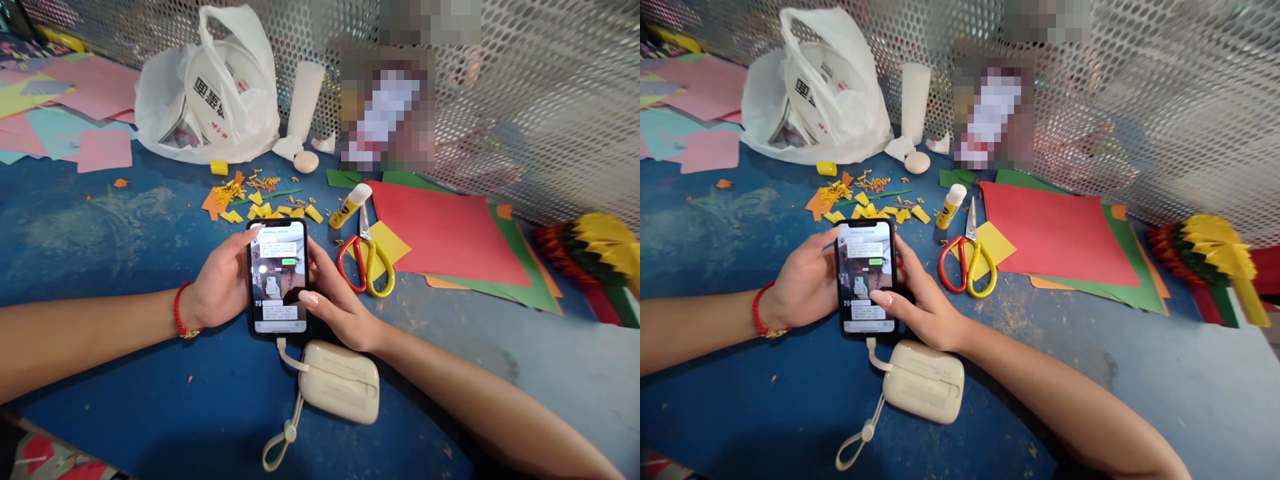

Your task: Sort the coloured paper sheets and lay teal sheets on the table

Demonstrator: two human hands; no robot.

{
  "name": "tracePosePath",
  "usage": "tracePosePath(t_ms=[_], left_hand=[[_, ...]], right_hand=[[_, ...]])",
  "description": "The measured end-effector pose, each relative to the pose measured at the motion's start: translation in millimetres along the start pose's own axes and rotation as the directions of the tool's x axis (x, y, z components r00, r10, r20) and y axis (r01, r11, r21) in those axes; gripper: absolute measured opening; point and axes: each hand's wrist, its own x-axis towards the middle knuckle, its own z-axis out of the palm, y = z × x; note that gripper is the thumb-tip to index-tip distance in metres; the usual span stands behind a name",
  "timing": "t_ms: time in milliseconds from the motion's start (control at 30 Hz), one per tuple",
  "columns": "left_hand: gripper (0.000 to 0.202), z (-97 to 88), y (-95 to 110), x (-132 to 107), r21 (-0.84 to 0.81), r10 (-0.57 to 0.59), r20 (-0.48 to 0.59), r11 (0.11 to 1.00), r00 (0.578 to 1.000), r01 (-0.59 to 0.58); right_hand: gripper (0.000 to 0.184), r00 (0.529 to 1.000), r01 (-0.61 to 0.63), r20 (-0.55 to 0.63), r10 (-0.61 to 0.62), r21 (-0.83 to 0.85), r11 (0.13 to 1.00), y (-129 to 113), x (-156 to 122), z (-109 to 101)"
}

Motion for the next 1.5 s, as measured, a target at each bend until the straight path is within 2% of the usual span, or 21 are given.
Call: tracePosePath(t_ms=[300,433,533,667,867,1000,1200,1400,1500], left_hand=[[0.059,3.7,-2.0,0.7,-0.001,0.003,-0.052,1.0,0.999,-0.003],[0.074,2.7,-1.6,0.0,0.022,-0.002,-0.014,1.0,1.0,0.002],[0.078,0.6,-2.7,1.7,0.024,-0.01,0.043,1.0,0.999,0.009],[0.073,-2.7,-4.3,3.3,0.011,-0.043,0.111,0.999,0.993,0.042],[0.068,-8.8,-2.0,2.2,0.004,-0.077,0.084,0.997,0.993,0.077],[0.067,-10.4,-0.9,0.9,-0.027,-0.056,0.092,0.998,0.994,0.059],[0.073,-10.7,-0.8,-0.1,-0.046,-0.053,0.134,0.997,0.99,0.06],[0.075,-6.2,-3.7,1.1,-0.007,-0.046,0.043,0.999,0.998,0.046],[0.068,-0.7,-3.5,-0.4,-0.01,-0.007,-0.011,1.0,1.0,0.007]], right_hand=[[0.102,1.0,0.024,0.009,-0.024,0.035,0.999,1.2,-0.1,-0.5],[0.103,1.0,0.019,0.013,-0.02,0.047,0.999,2.1,-0.3,-0.4],[0.104,1.0,0.001,0.007,-0.002,0.026,1.0,2.1,-0.2,-0.2],[0.105,1.0,0.007,0.005,-0.007,0.01,1.0,3.3,-0.3,-0.3],[0.107,1.0,0.022,0.02,-0.023,0.012,1.0,2.6,-2.0,-1.6],[0.117,1.0,0.009,0.007,-0.009,0.02,1.0,3.3,-3.7,-2.7],[0.152,0.999,-0.041,0.018,0.042,-0.054,0.998,3.3,-4.3,0.6],[0.16,0.999,0.039,0.025,-0.036,-0.133,0.99,3.9,-1.1,1.2],[0.161,0.998,0.055,0.031,-0.051,-0.143,0.988,3.6,-0.2,0.0]])
